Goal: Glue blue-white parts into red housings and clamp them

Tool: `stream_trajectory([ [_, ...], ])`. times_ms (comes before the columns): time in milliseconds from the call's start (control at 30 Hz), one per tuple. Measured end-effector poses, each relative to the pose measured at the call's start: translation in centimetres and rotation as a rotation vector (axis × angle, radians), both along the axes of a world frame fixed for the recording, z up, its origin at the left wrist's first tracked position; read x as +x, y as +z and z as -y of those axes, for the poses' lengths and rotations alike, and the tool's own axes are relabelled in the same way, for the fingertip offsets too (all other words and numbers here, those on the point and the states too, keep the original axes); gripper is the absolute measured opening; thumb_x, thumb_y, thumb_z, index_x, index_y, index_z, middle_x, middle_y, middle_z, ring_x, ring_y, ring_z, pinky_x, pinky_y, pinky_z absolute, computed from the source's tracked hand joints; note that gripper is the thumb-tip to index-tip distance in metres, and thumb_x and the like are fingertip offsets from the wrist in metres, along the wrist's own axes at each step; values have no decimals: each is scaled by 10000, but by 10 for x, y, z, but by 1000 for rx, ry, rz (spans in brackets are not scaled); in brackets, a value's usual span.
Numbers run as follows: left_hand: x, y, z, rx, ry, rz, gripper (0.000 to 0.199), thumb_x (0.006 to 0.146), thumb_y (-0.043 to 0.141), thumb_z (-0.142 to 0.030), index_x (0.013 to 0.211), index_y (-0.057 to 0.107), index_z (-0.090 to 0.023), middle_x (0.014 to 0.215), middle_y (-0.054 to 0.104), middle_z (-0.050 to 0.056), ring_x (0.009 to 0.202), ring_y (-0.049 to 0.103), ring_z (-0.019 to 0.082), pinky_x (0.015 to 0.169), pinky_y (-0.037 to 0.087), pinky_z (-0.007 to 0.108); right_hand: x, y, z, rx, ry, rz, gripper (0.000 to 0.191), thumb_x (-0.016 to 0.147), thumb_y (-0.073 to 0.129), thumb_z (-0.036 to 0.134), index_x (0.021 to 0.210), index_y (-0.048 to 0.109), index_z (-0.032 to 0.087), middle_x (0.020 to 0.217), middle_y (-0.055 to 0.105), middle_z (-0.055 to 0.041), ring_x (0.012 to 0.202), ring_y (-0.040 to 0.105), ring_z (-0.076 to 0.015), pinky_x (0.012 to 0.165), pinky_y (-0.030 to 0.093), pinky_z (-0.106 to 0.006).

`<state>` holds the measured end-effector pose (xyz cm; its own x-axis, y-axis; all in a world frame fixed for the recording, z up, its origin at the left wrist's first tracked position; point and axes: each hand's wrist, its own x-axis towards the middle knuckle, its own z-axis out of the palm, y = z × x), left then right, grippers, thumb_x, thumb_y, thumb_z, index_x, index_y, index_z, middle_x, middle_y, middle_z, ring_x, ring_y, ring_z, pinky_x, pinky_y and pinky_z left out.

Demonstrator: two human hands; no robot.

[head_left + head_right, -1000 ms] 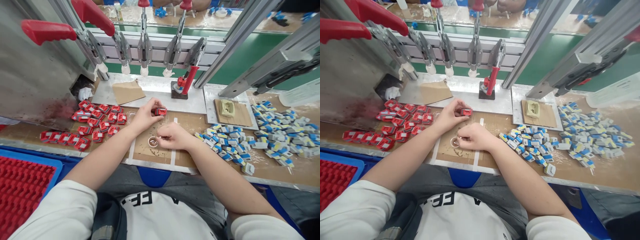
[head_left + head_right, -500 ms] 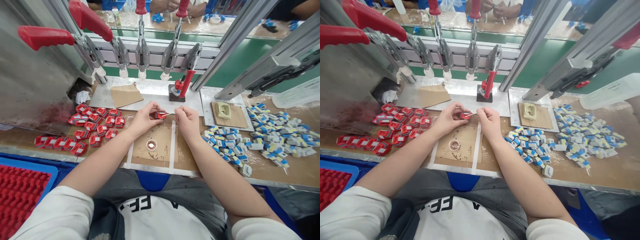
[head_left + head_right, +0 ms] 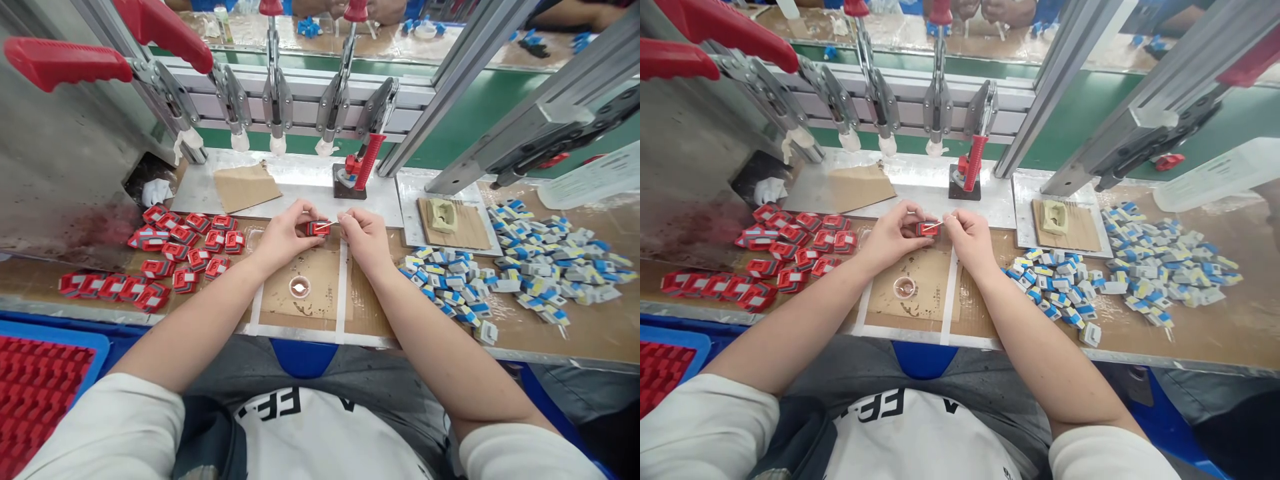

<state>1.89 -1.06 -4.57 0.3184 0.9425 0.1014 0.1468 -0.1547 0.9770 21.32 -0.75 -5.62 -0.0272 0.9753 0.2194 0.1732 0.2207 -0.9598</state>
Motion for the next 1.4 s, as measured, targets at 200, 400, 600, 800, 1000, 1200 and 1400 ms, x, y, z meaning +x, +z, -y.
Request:
stream_trajectory([
  [200,-2,-1,-1,31,2,-51,427,775,847,-209,1030,506,-228,1177,799,62,905,770,190,844,589,329,0,2,1,-4,-40,44,395,880,596,373,580,384,227,546,335,52,563,330,-114,583,275,-292],
  [400,-2,3,1,64,6,-79,410,799,834,-203,1036,500,-229,1201,795,63,929,768,181,894,587,333,2,8,4,30,-121,112,374,863,580,321,579,354,231,555,317,44,580,331,-122,575,279,-294],
  [600,-2,8,2,116,11,-195,389,816,800,-164,1045,492,-234,1172,804,38,838,737,145,828,564,296,2,10,4,118,-147,174,374,874,568,332,586,353,230,583,312,39,605,321,-126,586,273,-291],
  [800,-1,12,4,121,13,-236,384,815,790,-166,1033,481,-233,1156,809,26,749,692,118,767,537,269,2,11,5,115,-104,183,364,864,555,334,579,353,230,576,324,42,591,309,-118,583,254,-295],
  [1000,-2,11,4,111,28,-221,379,811,782,-190,1030,475,-232,1145,809,30,671,641,100,718,515,267,4,12,5,128,-151,239,376,870,566,309,585,334,231,576,310,38,600,317,-127,600,256,-305],
  [1200,-2,6,0,103,17,-203,397,799,786,-229,1014,452,-231,1106,798,29,690,642,103,704,508,257,7,18,9,189,-110,212,412,945,562,365,615,356,231,592,342,35,603,337,-134,614,270,-304],
  [1400,-8,2,-6,106,79,-202,442,807,807,-304,1121,508,-222,1026,758,35,752,658,132,728,514,273,-9,25,31,364,612,499,434,1020,531,354,624,420,214,582,450,26,577,397,-133,612,246,-304],
])
